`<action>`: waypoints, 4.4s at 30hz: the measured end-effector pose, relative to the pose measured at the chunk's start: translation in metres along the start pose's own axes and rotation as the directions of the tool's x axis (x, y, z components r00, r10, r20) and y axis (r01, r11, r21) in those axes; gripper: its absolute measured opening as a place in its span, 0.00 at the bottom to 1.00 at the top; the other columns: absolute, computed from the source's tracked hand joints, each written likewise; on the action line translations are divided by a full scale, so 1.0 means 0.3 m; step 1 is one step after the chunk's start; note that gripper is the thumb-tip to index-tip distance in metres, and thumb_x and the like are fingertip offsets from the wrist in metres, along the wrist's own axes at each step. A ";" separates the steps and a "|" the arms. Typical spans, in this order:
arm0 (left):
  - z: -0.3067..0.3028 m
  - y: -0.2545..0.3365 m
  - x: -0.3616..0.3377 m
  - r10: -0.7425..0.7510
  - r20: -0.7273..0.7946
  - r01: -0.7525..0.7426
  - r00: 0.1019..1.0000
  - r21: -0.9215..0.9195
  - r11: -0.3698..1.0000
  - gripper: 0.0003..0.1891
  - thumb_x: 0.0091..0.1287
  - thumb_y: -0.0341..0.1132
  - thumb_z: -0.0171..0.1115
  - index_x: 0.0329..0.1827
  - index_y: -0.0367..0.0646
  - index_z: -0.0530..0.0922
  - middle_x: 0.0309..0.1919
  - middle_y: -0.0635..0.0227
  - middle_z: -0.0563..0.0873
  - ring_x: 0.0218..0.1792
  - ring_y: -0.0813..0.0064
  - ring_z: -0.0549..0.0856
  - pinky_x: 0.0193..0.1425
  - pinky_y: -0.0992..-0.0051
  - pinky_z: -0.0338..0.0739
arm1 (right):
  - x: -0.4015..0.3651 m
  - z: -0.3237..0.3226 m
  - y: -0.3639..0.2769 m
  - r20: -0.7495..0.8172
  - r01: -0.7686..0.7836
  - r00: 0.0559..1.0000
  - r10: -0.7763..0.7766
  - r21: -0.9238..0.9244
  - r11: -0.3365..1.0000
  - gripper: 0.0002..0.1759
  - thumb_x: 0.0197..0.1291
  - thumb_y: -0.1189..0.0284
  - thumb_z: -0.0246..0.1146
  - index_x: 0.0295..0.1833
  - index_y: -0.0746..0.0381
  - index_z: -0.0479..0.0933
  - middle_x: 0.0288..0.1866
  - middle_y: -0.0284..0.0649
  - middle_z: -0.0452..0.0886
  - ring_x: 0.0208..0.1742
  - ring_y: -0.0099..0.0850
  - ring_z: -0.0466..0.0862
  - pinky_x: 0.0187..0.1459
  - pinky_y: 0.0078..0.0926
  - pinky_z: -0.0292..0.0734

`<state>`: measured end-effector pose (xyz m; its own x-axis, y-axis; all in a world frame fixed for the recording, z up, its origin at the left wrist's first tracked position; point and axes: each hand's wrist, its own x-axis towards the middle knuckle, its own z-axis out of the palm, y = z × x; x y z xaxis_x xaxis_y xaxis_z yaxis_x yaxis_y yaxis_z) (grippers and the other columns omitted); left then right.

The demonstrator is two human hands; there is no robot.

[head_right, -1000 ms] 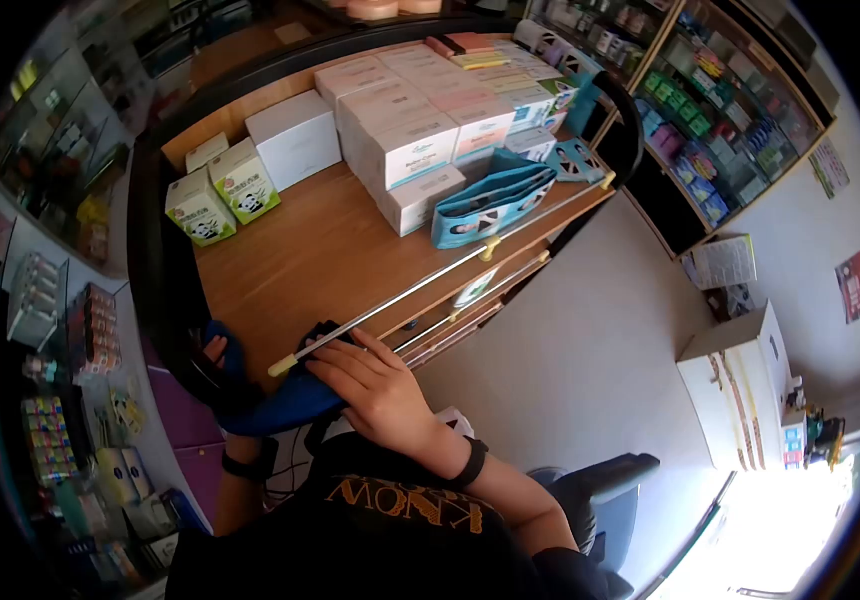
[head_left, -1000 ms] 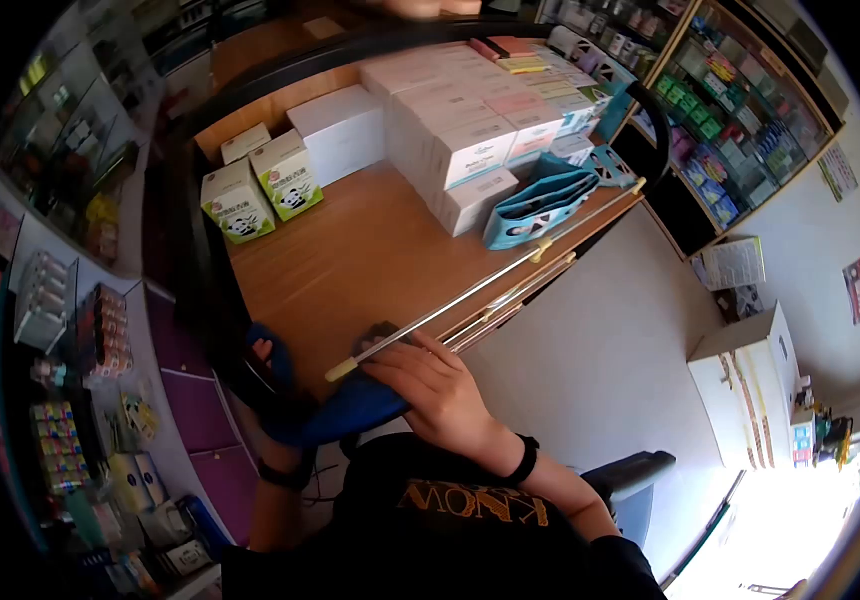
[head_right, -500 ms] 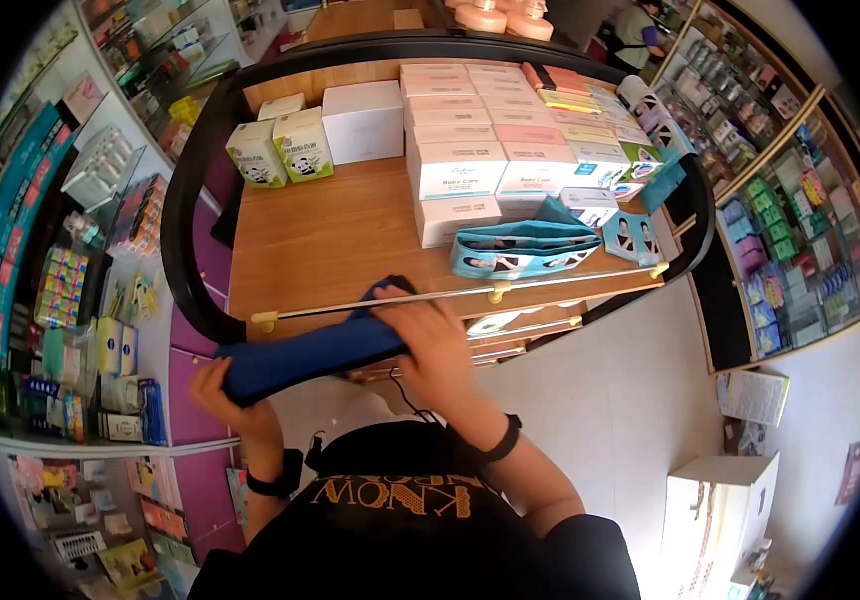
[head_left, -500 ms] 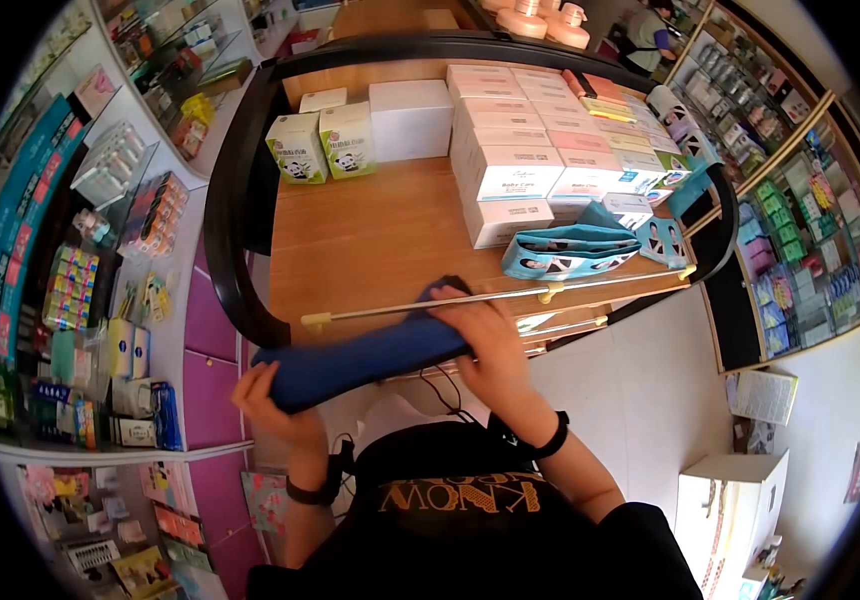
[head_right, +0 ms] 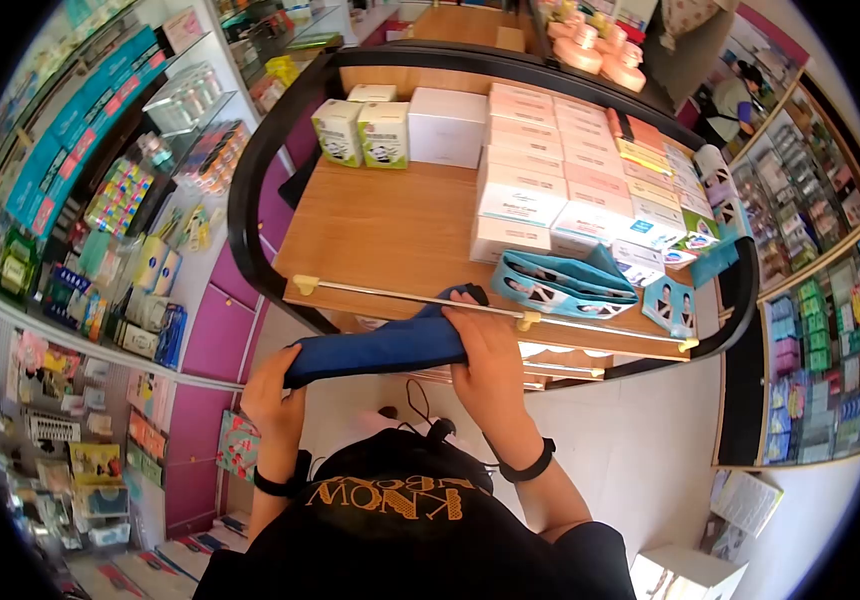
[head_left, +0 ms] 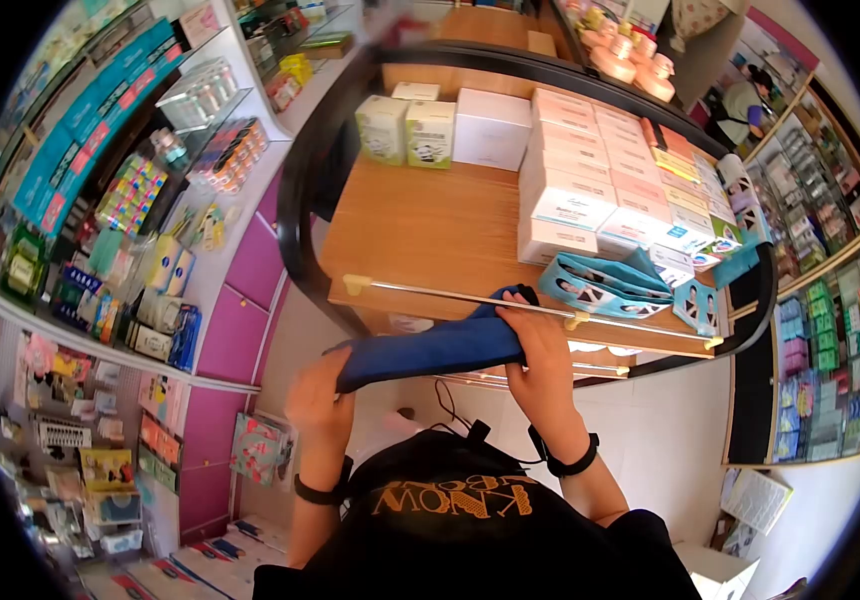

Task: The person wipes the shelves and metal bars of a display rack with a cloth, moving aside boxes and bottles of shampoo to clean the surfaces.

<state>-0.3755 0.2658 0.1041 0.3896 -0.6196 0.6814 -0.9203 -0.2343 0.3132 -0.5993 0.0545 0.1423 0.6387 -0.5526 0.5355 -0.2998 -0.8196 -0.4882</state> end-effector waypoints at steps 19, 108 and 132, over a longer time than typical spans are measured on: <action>-0.071 -0.017 -0.001 -0.137 -0.109 0.121 0.985 -0.137 0.983 0.29 0.54 0.08 0.56 0.60 0.34 0.85 0.60 0.51 0.88 0.66 0.44 0.86 0.72 0.53 0.80 | 0.035 0.091 -0.095 0.102 0.002 0.995 -0.012 0.103 0.995 0.37 0.54 0.87 0.62 0.73 0.59 0.80 0.77 0.49 0.81 0.80 0.50 0.77 0.82 0.51 0.70; 0.142 0.092 0.142 0.144 0.067 -0.114 0.987 -0.328 0.938 0.29 0.58 0.13 0.62 0.65 0.37 0.86 0.69 0.50 0.84 0.75 0.44 0.81 0.80 0.51 0.74 | -0.133 -0.060 -0.065 -0.124 -0.247 0.961 0.247 0.008 0.969 0.34 0.54 0.87 0.63 0.69 0.60 0.82 0.76 0.39 0.85 0.81 0.38 0.79 0.85 0.51 0.66; 0.352 0.334 0.175 0.463 0.070 -0.409 0.884 -0.363 0.837 0.31 0.54 0.25 0.68 0.67 0.42 0.88 0.68 0.54 0.87 0.69 0.48 0.86 0.72 0.51 0.79 | -0.269 -0.158 0.135 -0.453 -0.332 0.851 0.267 -0.069 0.941 0.28 0.46 0.89 0.68 0.57 0.61 0.83 0.67 0.42 0.89 0.75 0.45 0.84 0.82 0.58 0.68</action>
<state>-0.4509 0.1305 0.1014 -0.0839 -0.7086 0.7006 -0.9172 0.3297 0.2236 -0.6964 0.0588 0.1120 0.1426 -0.7572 0.6375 -0.5428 -0.5984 -0.5893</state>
